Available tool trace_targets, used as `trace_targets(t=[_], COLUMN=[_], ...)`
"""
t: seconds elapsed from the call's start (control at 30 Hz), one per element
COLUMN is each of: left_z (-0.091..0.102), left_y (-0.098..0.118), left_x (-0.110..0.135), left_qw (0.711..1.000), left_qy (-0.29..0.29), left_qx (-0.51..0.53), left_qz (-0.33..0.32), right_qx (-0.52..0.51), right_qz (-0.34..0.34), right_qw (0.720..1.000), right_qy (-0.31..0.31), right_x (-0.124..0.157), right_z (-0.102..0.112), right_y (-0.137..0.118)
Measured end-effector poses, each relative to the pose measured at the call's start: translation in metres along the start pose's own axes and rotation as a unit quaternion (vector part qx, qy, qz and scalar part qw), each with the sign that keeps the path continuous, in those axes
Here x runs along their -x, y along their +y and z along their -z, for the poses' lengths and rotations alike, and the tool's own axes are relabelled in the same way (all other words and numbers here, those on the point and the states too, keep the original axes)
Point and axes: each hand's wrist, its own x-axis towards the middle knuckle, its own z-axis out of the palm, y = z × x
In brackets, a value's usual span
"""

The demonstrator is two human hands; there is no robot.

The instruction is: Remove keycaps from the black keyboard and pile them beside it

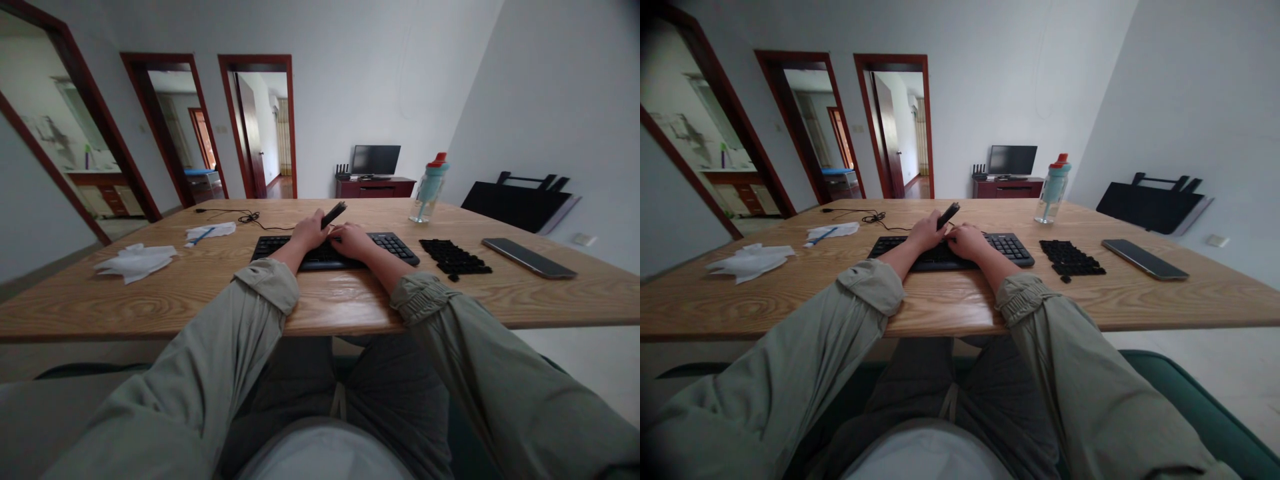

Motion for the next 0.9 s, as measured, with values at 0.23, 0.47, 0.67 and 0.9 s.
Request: trace_targets(t=[0.23, 0.47, 0.67, 0.9], left_z=[-0.006, -0.009, -0.003, 0.003], left_y=[0.0, -0.001, -0.006, -0.007], left_x=[-0.004, -0.006, -0.01, -0.008], left_qw=[0.996, 0.991, 0.97, 0.965], left_qy=[0.023, 0.031, 0.135, 0.131], left_qx=[0.086, 0.128, 0.19, 0.227], left_qz=[-0.001, -0.017, 0.072, 0.019], right_qx=[-0.003, -0.005, -0.029, -0.08], right_qz=[0.005, 0.01, 0.01, -0.005], right_qw=[1.0, 1.0, 0.999, 0.995], right_qy=[0.007, 0.009, 0.044, 0.064], right_x=[-0.001, -0.002, -0.001, 0.003], right_z=[-0.003, -0.007, -0.007, -0.004], right_y=[0.003, 0.004, 0.003, 0.0])
